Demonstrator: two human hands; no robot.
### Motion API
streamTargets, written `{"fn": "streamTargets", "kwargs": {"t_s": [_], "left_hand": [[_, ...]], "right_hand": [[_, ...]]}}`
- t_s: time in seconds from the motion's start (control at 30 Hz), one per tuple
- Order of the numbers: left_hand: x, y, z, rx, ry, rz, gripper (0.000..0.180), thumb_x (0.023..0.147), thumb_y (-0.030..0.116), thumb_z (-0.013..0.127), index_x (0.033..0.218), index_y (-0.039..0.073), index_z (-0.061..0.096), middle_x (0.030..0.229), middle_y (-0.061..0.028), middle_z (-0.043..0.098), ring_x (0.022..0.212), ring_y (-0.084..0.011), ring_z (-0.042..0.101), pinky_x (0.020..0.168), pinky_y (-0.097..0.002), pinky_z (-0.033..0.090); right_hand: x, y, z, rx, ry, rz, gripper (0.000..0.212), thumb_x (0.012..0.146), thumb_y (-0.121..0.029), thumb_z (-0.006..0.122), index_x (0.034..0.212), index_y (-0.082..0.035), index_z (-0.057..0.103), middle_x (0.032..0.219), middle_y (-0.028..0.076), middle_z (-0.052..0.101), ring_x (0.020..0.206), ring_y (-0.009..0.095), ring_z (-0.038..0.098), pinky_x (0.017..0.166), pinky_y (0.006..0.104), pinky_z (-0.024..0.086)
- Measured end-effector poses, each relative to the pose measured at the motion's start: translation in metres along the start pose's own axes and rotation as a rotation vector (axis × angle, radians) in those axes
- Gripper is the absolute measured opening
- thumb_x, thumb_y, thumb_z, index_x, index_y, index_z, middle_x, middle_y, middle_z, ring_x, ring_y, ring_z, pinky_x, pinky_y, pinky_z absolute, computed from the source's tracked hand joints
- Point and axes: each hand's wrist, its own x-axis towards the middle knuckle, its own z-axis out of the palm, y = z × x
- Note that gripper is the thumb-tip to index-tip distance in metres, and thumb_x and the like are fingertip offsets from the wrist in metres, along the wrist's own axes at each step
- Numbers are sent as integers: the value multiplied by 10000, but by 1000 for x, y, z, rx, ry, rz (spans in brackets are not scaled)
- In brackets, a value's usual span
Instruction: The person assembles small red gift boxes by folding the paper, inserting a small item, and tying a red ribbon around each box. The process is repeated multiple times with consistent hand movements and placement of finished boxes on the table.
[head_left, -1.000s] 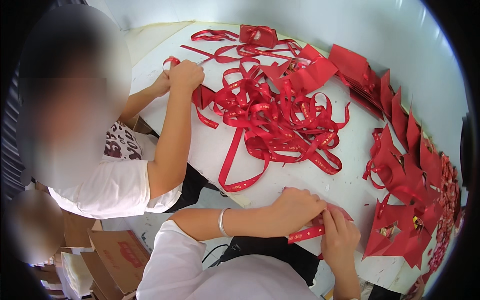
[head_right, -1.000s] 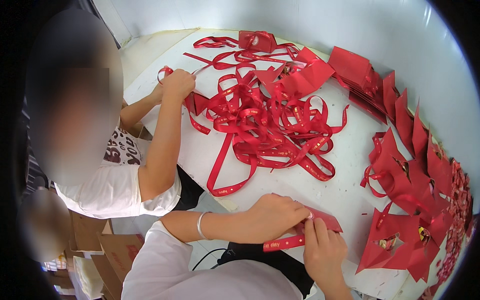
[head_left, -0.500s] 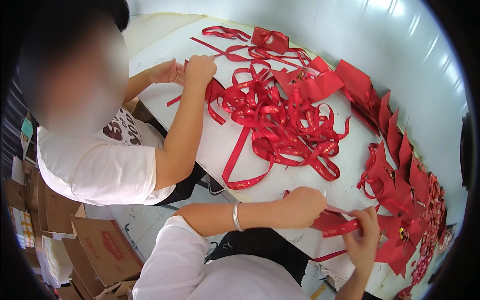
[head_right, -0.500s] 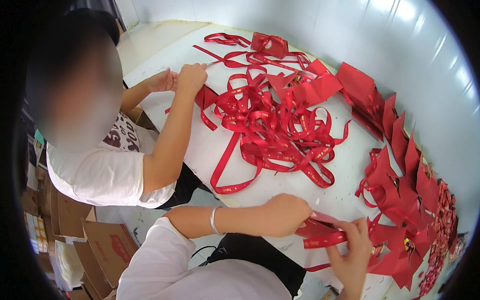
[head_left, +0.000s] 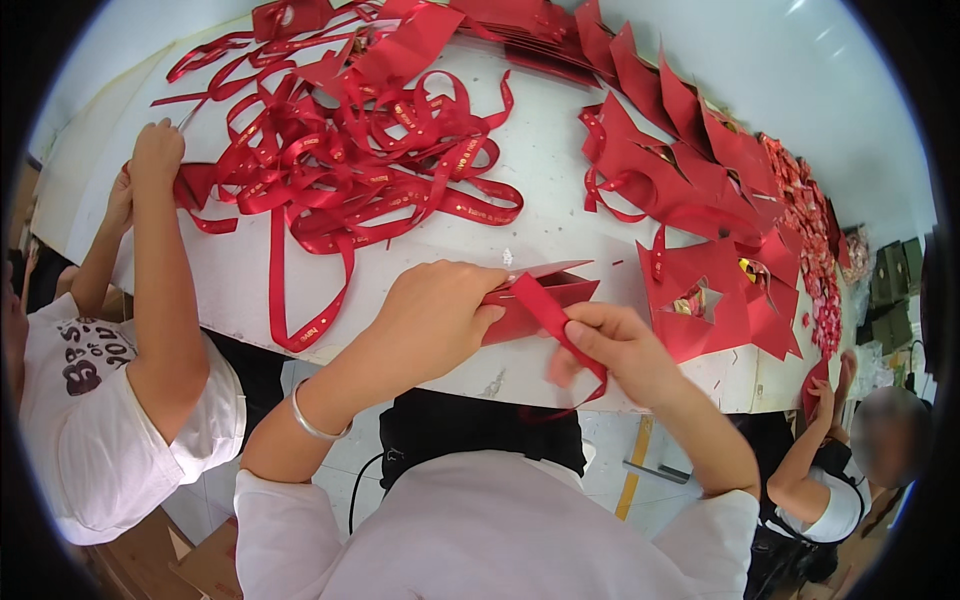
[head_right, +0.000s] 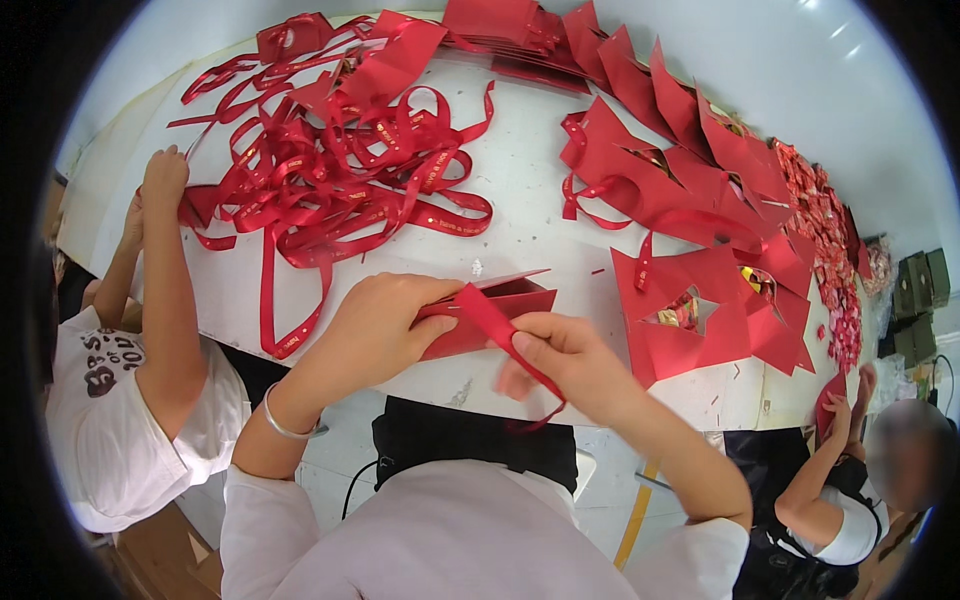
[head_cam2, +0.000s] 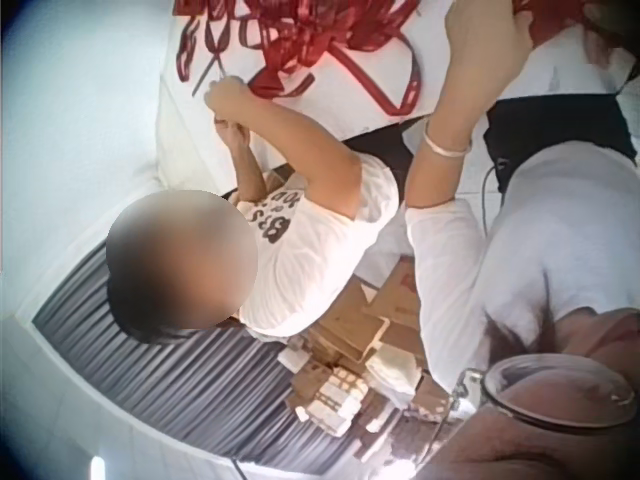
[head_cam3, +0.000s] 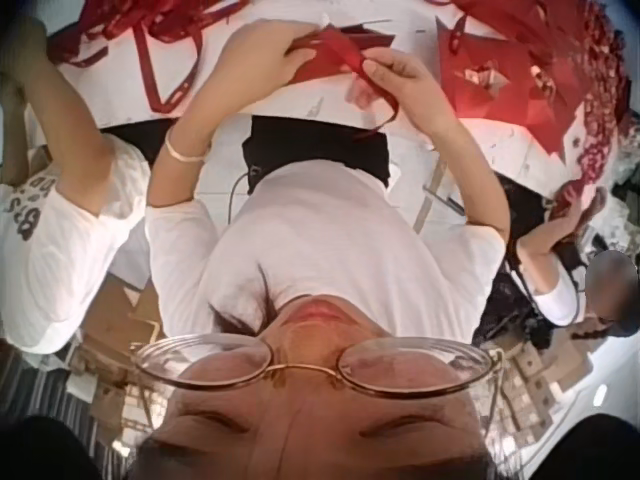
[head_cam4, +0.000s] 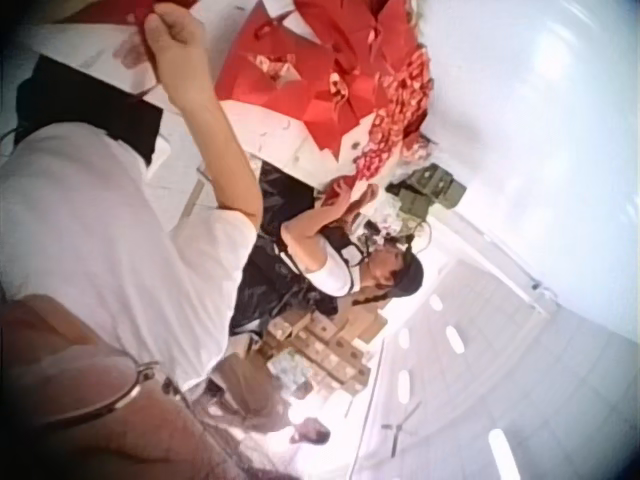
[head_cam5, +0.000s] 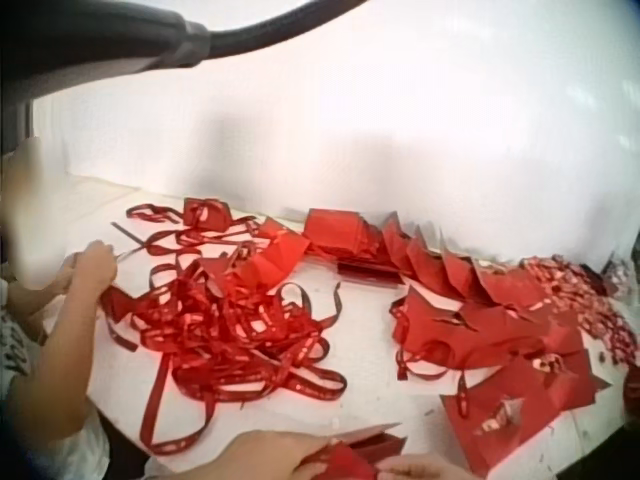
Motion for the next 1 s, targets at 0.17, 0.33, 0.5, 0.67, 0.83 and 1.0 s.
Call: {"fn": "streamTargets", "kwargs": {"t_s": [0.17,0.33,0.5,0.67,0.83,1.0], "left_hand": [[-6,3,5,-21,33,19,313,779,89,624,1075,-12,614,909,-203,641,784,-352,612,685,-394,480],[-8,4,3,-61,62,20,355,778,108,638,1102,-24,579,909,-189,640,785,-344,615,673,-407,482],[-11,10,6,-181,132,-48,401,764,57,664,1129,-5,508,1045,-170,615,831,-331,621,714,-342,495],[-9,7,15,-60,195,100,318,757,21,653,1008,33,457,855,-124,577,688,-317,587,590,-363,458],[-9,10,17,-72,171,61,323,741,19,659,993,37,457,874,-121,573,674,-314,584,574,-361,457],[-9,10,18,-67,177,91,333,720,27,665,992,38,474,960,-141,591,697,-314,596,583,-354,469]], "right_hand": [[3,48,17,362,49,-133,179,956,-97,443,1018,12,571,947,96,638,758,125,604,699,256,475],[7,43,27,410,58,-69,232,964,-185,443,981,1,581,675,51,545,505,91,399,489,225,352],[8,36,29,596,-97,33,307,991,-271,388,871,-27,531,580,67,496,413,82,263,417,217,253],[9,29,35,519,-9,-7,298,988,-276,401,833,-40,496,600,106,555,397,93,361,389,219,292],[17,28,37,446,41,-22,299,972,-272,458,818,-24,524,622,123,601,399,120,488,385,229,374],[19,28,36,478,36,-10,303,952,-265,500,803,-7,557,589,120,597,378,121,482,370,232,377]]}}
